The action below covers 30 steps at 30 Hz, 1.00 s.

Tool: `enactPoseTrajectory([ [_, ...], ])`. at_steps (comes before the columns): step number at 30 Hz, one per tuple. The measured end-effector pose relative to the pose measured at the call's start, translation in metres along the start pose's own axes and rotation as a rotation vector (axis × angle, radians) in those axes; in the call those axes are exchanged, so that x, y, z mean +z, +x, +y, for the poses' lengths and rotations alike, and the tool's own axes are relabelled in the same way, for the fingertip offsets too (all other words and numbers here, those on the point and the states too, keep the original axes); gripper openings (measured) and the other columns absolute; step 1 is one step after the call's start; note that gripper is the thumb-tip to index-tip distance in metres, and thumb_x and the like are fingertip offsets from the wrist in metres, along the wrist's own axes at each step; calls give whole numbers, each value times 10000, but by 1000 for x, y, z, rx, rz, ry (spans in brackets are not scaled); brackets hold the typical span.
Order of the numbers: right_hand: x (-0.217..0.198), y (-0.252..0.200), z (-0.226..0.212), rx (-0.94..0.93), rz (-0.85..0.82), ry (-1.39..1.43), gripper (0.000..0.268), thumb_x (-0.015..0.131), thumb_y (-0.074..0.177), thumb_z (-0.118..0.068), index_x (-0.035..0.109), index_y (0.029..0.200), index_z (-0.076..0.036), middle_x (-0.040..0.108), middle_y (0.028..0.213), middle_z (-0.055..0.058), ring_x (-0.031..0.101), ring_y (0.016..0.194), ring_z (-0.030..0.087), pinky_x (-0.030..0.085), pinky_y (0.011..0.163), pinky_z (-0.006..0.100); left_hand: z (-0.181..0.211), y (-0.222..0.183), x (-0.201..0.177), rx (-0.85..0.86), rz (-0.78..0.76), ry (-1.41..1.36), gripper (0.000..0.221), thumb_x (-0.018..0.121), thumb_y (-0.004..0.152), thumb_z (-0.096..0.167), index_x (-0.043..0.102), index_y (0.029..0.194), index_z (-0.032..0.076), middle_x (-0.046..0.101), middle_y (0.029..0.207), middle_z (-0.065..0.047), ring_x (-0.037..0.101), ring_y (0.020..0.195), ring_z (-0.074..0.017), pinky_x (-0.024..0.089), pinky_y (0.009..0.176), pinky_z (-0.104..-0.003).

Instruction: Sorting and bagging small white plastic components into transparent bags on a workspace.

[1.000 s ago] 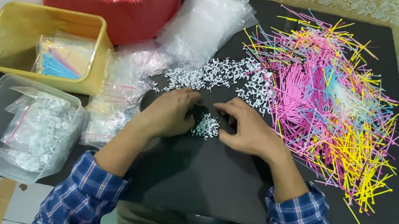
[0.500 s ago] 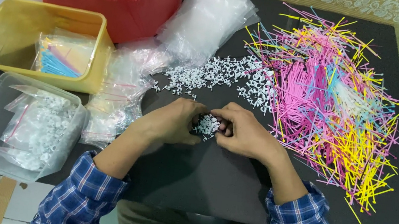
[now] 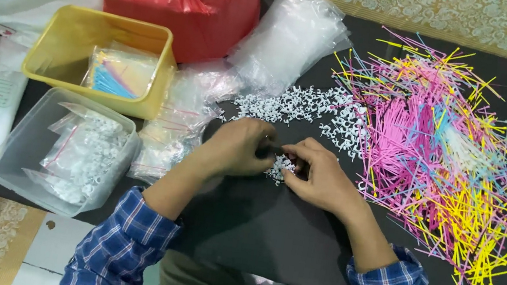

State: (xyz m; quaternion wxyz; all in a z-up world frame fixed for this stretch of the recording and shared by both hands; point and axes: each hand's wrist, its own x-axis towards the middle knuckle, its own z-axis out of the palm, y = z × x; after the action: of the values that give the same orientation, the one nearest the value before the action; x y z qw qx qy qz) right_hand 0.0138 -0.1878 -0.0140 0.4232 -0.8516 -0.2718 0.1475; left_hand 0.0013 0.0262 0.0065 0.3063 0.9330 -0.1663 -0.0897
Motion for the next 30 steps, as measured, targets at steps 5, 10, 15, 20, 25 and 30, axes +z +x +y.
enactPoseTrajectory([
  [5, 12, 1, 4, -135, 146, -2, 328, 738, 845, -73, 737, 1162, 12, 670, 896, 124, 696, 774, 218, 585, 628, 319, -53, -2, 3, -132, 411, 373, 215, 715, 765, 176, 695, 964, 96, 679, 803, -117, 729, 776, -357, 601, 632, -462],
  [10, 29, 9, -10, -237, 251, -36, 245, 726, 902, -104, 749, 1134, -28, 686, 901, 106, 698, 805, 229, 574, 667, 320, -85, -25, -27, -436, 538, 526, 175, 575, 829, 150, 711, 939, 151, 656, 710, -90, 741, 710, -342, 594, 588, -475],
  [15, 54, 41, -36, -367, 191, -149, 218, 717, 909, -153, 750, 1095, -43, 677, 913, 112, 691, 902, 292, 567, 782, 360, -77, -33, -47, -625, 556, 452, 145, 609, 837, 212, 727, 863, 131, 668, 731, -157, 746, 736, -405, 596, 605, -497],
  [20, 104, 104, -40, -524, 291, -265, 246, 703, 900, -245, 723, 1087, -86, 626, 962, 96, 640, 946, 314, 526, 817, 398, -73, -28, -50, -623, 596, 363, 170, 565, 878, 179, 702, 890, 79, 667, 754, -188, 742, 769, -434, 602, 639, -521],
  [25, 144, 147, -28, -599, 346, -378, 310, 670, 720, -108, 688, 1025, -52, 565, 954, 82, 573, 893, 304, 465, 774, 386, -76, -25, -48, -610, 608, 257, 169, 564, 891, 157, 670, 941, 35, 668, 790, -217, 736, 815, -462, 600, 701, -547],
  [30, 151, 152, -12, -599, 374, -327, 164, 591, 706, -112, 598, 869, -102, 562, 814, 56, 590, 804, 320, 456, 775, 398, -74, -28, -50, -390, 889, 307, 92, 563, 855, 125, 624, 888, 65, 626, 690, -144, 714, 670, -429, 584, 596, -500],
])
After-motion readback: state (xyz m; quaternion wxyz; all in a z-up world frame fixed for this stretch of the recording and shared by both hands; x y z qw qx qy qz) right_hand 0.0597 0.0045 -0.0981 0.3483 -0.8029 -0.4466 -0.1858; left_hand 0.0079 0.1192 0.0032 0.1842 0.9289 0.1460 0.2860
